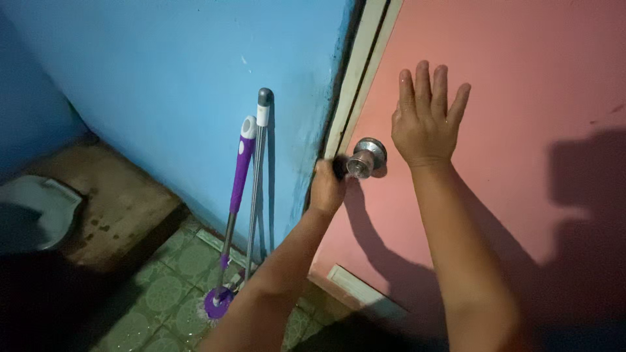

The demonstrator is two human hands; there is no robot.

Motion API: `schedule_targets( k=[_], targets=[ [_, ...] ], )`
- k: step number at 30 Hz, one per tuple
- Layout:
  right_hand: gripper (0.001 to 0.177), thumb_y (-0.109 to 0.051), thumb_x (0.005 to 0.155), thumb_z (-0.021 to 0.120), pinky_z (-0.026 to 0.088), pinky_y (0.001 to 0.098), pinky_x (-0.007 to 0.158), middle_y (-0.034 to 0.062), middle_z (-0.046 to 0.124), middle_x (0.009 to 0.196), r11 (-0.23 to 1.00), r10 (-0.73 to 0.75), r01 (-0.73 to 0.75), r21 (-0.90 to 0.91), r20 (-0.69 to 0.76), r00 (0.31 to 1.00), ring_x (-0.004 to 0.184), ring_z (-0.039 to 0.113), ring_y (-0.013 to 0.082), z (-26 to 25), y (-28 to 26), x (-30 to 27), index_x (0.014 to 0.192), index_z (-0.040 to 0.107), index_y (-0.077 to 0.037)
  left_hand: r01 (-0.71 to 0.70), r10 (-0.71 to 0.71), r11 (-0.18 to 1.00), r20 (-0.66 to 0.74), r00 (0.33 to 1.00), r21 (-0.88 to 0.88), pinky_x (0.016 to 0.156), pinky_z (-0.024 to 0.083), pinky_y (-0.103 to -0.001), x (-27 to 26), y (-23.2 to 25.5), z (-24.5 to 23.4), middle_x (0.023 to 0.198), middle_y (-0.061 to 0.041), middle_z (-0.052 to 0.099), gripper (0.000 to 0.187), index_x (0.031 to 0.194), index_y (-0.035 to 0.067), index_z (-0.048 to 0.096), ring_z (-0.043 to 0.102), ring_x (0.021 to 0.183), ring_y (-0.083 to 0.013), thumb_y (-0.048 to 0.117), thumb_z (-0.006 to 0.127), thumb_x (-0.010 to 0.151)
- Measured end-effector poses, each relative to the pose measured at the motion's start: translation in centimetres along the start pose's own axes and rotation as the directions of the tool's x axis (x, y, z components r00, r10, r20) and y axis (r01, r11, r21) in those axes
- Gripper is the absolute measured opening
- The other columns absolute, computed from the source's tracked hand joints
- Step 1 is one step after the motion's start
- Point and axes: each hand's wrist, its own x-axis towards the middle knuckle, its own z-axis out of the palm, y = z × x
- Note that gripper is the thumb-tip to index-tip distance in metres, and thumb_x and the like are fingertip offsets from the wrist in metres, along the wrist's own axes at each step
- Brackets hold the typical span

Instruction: The person sands the surface and edges of a pink door using a small sanding block, periodically rinsing the block and the door with water from a metal cup.

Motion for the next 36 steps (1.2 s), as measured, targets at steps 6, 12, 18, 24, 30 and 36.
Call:
schedule_targets(
  k=[6,12,18,24,30,36],
  targets=[
    [0.052,-0.020,0.105,0.067,0.015,0.0638,0.129,0.0111,0.048,0.161,1.000,0.009,-0.009,-0.013,0.004,1.000,0.156,0.034,0.0341,-0.5,-0.4,-0.1,0.155,0.055,-0.013,0.228,-0.234,0.971,0.109,0.966,0.065,0.086,0.051,-0.056,-4.7,-4.8,0.7,0.108,-0.029,0.065,0.042,0.110,0.002,0.056,0.064,0.100,-0.0491,0.024,0.082,0.085],
    [0.050,-0.026,0.106,0.068,0.016,0.0628,0.127,0.0108,0.050,0.160,1.000,0.021,-0.021,-0.022,0.015,1.000,0.156,0.036,0.0333,-0.4,-0.3,0.3,0.154,0.057,-0.015,0.150,-0.151,0.988,0.047,0.987,0.032,0.086,0.050,-0.057,1.6,0.1,-0.3,0.109,-0.032,0.065,0.051,0.116,-0.002,0.054,0.062,0.102,-0.0521,0.020,0.083,0.080],
    [0.050,-0.024,0.105,0.068,0.017,0.0629,0.128,0.0094,0.051,0.160,1.000,0.022,-0.022,-0.011,0.017,1.000,0.156,0.036,0.0329,-0.8,-0.2,0.4,0.153,0.058,-0.015,0.054,-0.057,0.996,0.048,0.997,0.064,0.090,0.051,-0.056,2.7,0.7,-0.2,0.118,-0.033,0.063,0.047,0.136,-0.003,0.050,0.064,0.106,-0.0504,0.004,0.066,0.093],
    [0.048,-0.026,0.108,0.067,0.017,0.0623,0.127,0.0105,0.051,0.159,0.999,0.015,-0.014,-0.043,0.016,1.000,0.155,0.037,0.0333,-0.6,-0.3,0.4,0.154,0.058,-0.016,0.209,-0.211,0.977,0.118,0.970,0.032,0.088,0.049,-0.057,-1.3,-0.8,-1.2,0.113,-0.032,0.062,0.056,0.123,-0.005,0.050,0.060,0.105,-0.0520,0.022,0.080,0.084],
    [0.046,-0.024,0.106,0.066,0.015,0.0619,0.130,0.0080,0.049,0.162,0.996,0.020,-0.019,-0.083,0.016,1.000,0.157,0.034,0.0320,-0.6,-0.4,0.5,0.151,0.060,-0.018,0.026,-0.027,0.998,0.015,1.000,0.060,0.091,0.050,-0.057,4.6,2.3,-1.1,0.114,-0.032,0.061,0.048,0.120,-0.003,0.053,0.060,0.107,-0.0516,0.025,0.080,0.091],
    [0.045,-0.025,0.106,0.067,0.016,0.0621,0.128,0.0099,0.051,0.161,1.000,0.015,-0.015,-0.027,0.014,1.000,0.155,0.035,0.0325,-0.7,-0.3,0.4,0.150,0.062,-0.016,-0.193,0.194,0.979,-0.012,0.981,0.072,0.092,0.050,-0.055,2.2,-0.2,-0.6,0.117,-0.034,0.057,0.055,0.137,-0.008,0.045,0.058,0.107,-0.0524,0.007,0.065,0.089]
  ],
)
